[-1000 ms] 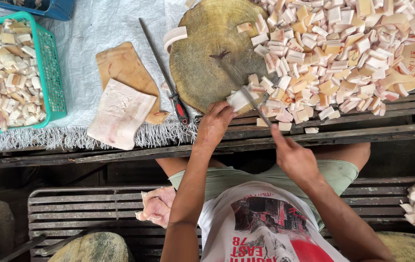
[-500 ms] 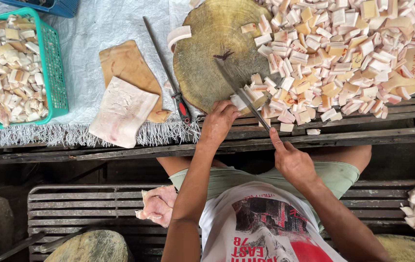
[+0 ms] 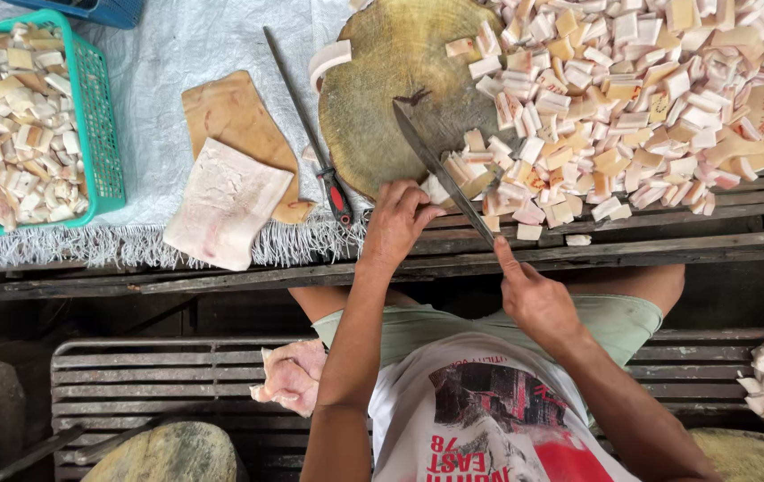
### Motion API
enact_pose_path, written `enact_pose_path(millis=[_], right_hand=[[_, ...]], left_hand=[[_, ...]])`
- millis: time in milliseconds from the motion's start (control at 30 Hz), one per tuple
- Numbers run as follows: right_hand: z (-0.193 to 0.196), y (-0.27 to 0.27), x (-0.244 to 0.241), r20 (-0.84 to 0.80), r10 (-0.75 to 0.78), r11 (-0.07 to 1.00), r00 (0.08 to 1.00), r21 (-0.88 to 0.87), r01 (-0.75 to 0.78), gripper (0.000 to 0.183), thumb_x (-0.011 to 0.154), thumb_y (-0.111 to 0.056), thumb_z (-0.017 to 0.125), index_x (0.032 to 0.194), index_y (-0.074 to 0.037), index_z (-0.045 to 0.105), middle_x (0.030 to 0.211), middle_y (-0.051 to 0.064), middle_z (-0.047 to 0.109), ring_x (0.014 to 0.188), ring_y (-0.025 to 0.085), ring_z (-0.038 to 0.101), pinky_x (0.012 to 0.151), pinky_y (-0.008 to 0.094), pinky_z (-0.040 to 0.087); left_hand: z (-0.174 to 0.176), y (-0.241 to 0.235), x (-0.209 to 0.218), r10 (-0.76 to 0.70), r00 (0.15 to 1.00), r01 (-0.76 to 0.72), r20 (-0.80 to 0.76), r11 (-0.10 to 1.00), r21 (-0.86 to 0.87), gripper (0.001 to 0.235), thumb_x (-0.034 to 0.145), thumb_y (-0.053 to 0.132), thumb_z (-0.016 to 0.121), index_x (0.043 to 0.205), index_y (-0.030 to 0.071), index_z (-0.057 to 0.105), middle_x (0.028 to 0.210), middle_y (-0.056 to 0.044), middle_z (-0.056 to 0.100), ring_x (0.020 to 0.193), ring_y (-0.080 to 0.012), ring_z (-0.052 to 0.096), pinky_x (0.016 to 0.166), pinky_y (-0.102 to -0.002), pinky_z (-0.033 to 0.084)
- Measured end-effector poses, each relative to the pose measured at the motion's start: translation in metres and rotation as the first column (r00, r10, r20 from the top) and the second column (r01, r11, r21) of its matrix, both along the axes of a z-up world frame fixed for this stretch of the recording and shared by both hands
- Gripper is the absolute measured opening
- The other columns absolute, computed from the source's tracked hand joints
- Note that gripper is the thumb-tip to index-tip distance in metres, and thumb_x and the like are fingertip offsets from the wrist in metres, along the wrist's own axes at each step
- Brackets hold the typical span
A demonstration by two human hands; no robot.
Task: The person cuts large slabs of animal skin and fat into smaller rectangular pieces using a large knife on a wooden cutting board.
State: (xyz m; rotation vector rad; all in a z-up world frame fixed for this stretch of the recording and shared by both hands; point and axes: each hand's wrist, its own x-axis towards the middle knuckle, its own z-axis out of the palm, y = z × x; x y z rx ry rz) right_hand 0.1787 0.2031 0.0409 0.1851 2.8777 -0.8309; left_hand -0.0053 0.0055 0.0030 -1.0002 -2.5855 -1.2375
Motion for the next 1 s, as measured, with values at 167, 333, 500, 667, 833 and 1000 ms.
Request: enact_pose_path(millis=[167,333,500,667,833,1000], right_hand=[[0.012,0.004,0.016,-0.306,-0.189,0.980,0.933,-0.123,0.159,0.061,0.093,-0.004,0.062,0.153,-0.008,0.046,0.103,0.030,0.071,0.078,0.044,0.071,0.067,0.048,0.058],[0.017,0.005,0.027,-0.231,-0.183,0.976,0.955,-0.158,0.149,0.062,0.092,-0.008,0.062,0.152,-0.012,0.047,0.095,0.027,0.073,0.073,0.041,0.072,0.065,0.049,0.058],[-0.004,0.009,0.010,-0.023,-0.115,0.991,0.993,-0.066,0.113,0.061,0.090,-0.009,0.063,0.149,-0.017,0.050,0.098,0.026,0.074,0.073,0.047,0.069,0.069,0.055,0.056],[-0.021,0.022,-0.028,-0.053,-0.269,0.963,0.962,-0.015,0.269,0.062,0.093,-0.008,0.058,0.153,-0.017,0.048,0.093,0.027,0.072,0.076,0.049,0.069,0.074,0.057,0.056],[-0.010,0.022,-0.071,-0.089,-0.349,0.933,0.933,-0.124,0.337,0.059,0.095,-0.010,0.058,0.154,-0.016,0.050,0.083,0.029,0.069,0.075,0.048,0.069,0.071,0.054,0.055],[0.009,0.012,-0.109,0.082,-0.409,0.885,0.909,-0.207,0.417,0.059,0.097,-0.012,0.059,0.154,-0.016,0.049,0.070,0.026,0.069,0.063,0.038,0.071,0.067,0.046,0.056]], left_hand=[[0.001,-0.005,-0.009,0.060,0.998,-0.057,-0.035,0.995,0.083,0.027,0.081,0.012,0.086,0.095,0.005,0.065,0.110,-0.013,0.064,0.107,-0.0363,0.059,0.088,-0.045,0.052],[-0.030,-0.025,-0.061,0.317,0.944,-0.297,-0.089,0.938,0.180,0.020,0.085,-0.008,0.065,0.101,0.003,0.062,0.113,-0.016,0.064,0.110,-0.0331,0.062,0.098,-0.047,0.052],[-0.052,-0.028,-0.122,0.415,0.902,-0.407,-0.116,0.909,0.088,0.030,0.093,-0.004,0.062,0.121,0.006,0.068,0.128,-0.015,0.068,0.116,-0.0312,0.066,0.105,-0.044,0.053],[-0.041,0.007,-0.159,0.388,0.881,-0.424,-0.271,0.901,-0.092,0.038,0.093,0.011,0.071,0.130,0.013,0.066,0.136,-0.011,0.066,0.118,-0.0364,0.062,0.107,-0.044,0.051],[-0.025,0.025,-0.198,0.468,0.855,-0.511,-0.226,0.836,-0.201,0.048,0.089,0.007,0.066,0.137,0.006,0.063,0.144,-0.015,0.059,0.113,-0.0388,0.059,0.097,-0.046,0.052],[-0.018,0.021,-0.239,0.512,0.856,-0.502,-0.075,0.786,-0.361,0.040,0.086,0.014,0.068,0.125,0.005,0.066,0.123,-0.015,0.069,0.100,-0.0399,0.063,0.082,-0.047,0.055]])
